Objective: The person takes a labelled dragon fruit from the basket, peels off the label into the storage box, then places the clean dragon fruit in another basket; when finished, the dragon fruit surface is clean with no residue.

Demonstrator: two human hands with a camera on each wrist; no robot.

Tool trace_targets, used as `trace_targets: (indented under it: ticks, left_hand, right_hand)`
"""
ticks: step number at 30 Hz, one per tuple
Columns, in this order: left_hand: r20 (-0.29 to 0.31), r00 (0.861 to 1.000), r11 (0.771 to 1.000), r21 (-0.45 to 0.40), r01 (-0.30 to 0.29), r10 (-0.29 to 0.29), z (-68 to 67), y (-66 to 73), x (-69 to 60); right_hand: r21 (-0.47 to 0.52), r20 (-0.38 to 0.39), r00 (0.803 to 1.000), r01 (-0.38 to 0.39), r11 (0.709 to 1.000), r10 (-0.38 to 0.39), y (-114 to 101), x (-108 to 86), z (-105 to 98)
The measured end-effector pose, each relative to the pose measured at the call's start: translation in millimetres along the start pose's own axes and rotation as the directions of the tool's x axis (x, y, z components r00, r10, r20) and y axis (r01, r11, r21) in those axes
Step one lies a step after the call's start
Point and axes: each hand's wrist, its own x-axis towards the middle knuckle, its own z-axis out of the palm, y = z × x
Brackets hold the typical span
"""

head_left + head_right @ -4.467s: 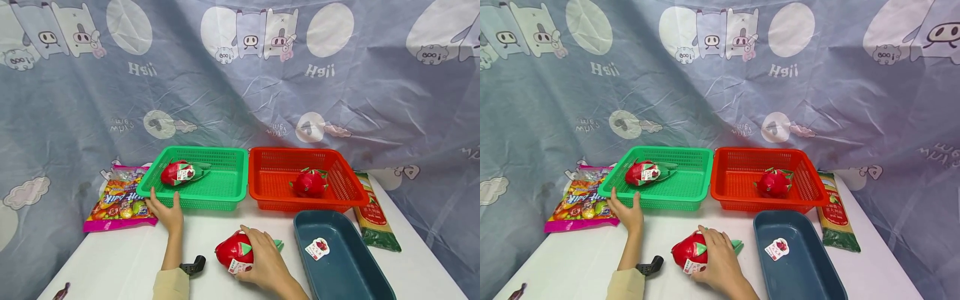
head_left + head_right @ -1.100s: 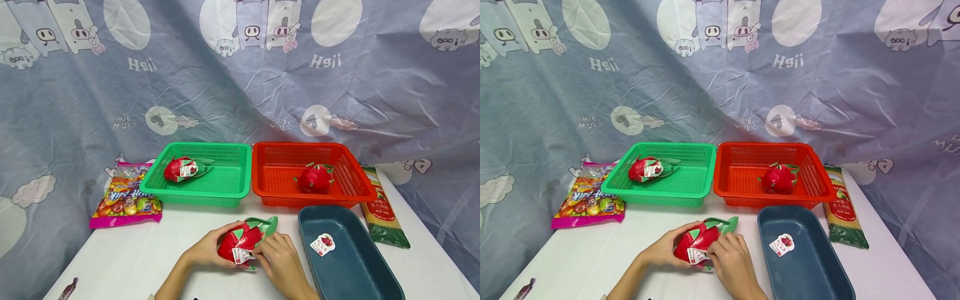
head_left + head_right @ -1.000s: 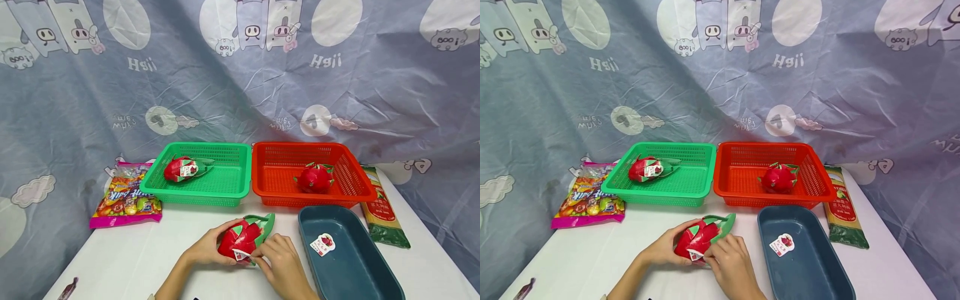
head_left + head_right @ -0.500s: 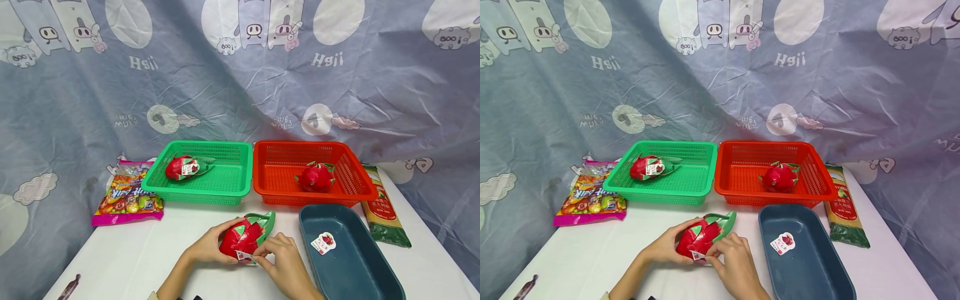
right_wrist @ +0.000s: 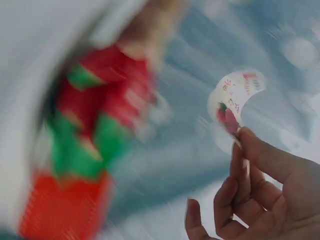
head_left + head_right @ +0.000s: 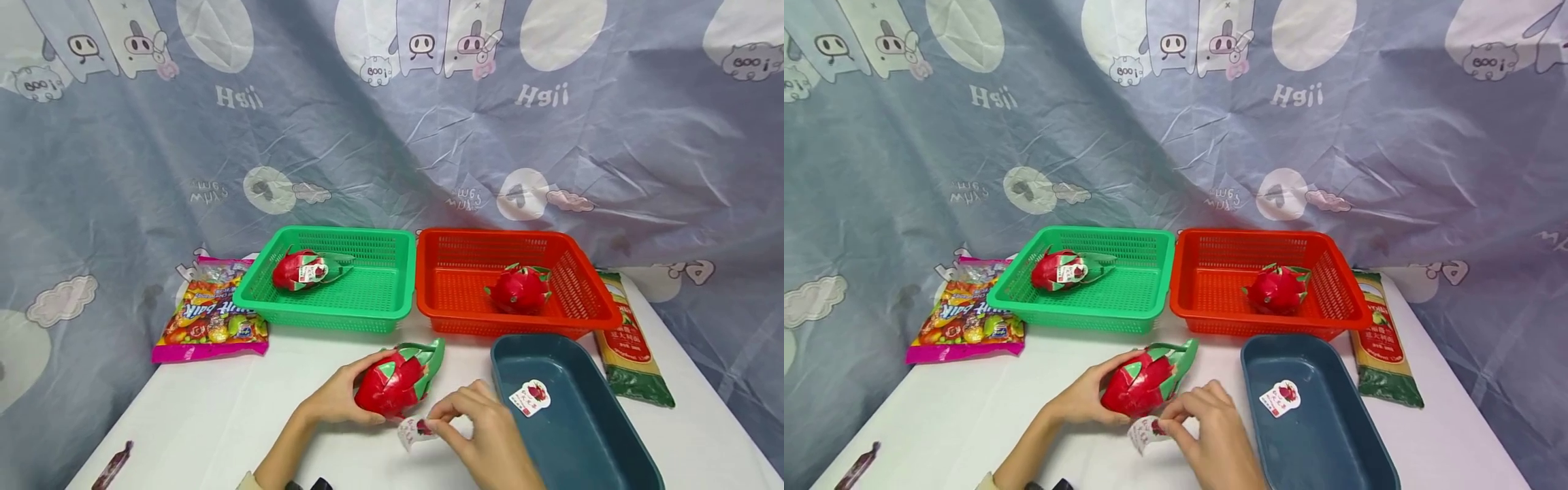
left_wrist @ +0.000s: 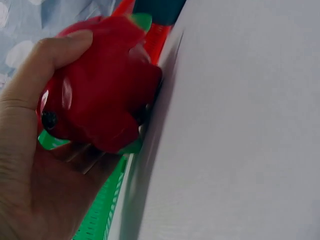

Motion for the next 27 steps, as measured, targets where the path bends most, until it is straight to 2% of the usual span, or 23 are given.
trace_targets:
  ticks: [2, 5, 8, 12, 17, 21, 24, 27]
  left_hand:
    - [-0.024, 1.000, 1.000, -0.006, 0.013, -0.013, -3.6, 7.9, 0.4]
    - [-0.024, 0.999, 0.999, -0.020, 0.032, -0.032, -7.5, 18.9, 1.1]
    - [-0.003, 0.999, 0.998, -0.029, 0.051, -0.051, -8.0, 23.6, 1.2]
    - [0.014, 0.998, 0.997, -0.034, 0.067, -0.066, -6.5, 25.4, -0.2]
    - [0.010, 0.996, 0.995, -0.053, 0.089, -0.088, -6.3, 22.6, -4.7]
    - [0.005, 0.997, 0.993, -0.081, 0.080, -0.080, -6.9, 12.0, -6.5]
    - [0.000, 0.998, 0.996, -0.063, 0.069, -0.069, -6.6, -0.1, -6.1]
    - [0.003, 0.998, 0.997, -0.049, 0.064, -0.064, -5.7, -9.3, -5.2]
  right_hand:
    - [-0.025, -0.074, 0.996, -0.045, 0.999, 0.043, -3.0, 0.2, -21.4]
    - [-0.117, -0.179, 0.977, -0.136, 0.984, 0.114, 2.7, -0.3, -49.4]
    - [-0.191, -0.182, 0.959, -0.249, 0.949, 0.215, 19.9, -2.9, -71.2]
    - [-0.276, -0.040, 0.940, -0.337, 0.900, 0.340, 54.1, -8.3, -94.8]
    - [-0.368, 0.157, 0.906, -0.315, 0.875, 0.392, 102.7, -12.4, -109.3]
    - [-0.390, 0.271, 0.877, -0.277, 0.878, 0.397, 131.6, -17.4, -104.3]
    - [-0.381, 0.310, 0.875, -0.245, 0.892, 0.373, 146.7, -21.6, -95.7]
    - [-0.350, 0.332, 0.884, -0.209, 0.913, 0.330, 159.5, -25.6, -88.2]
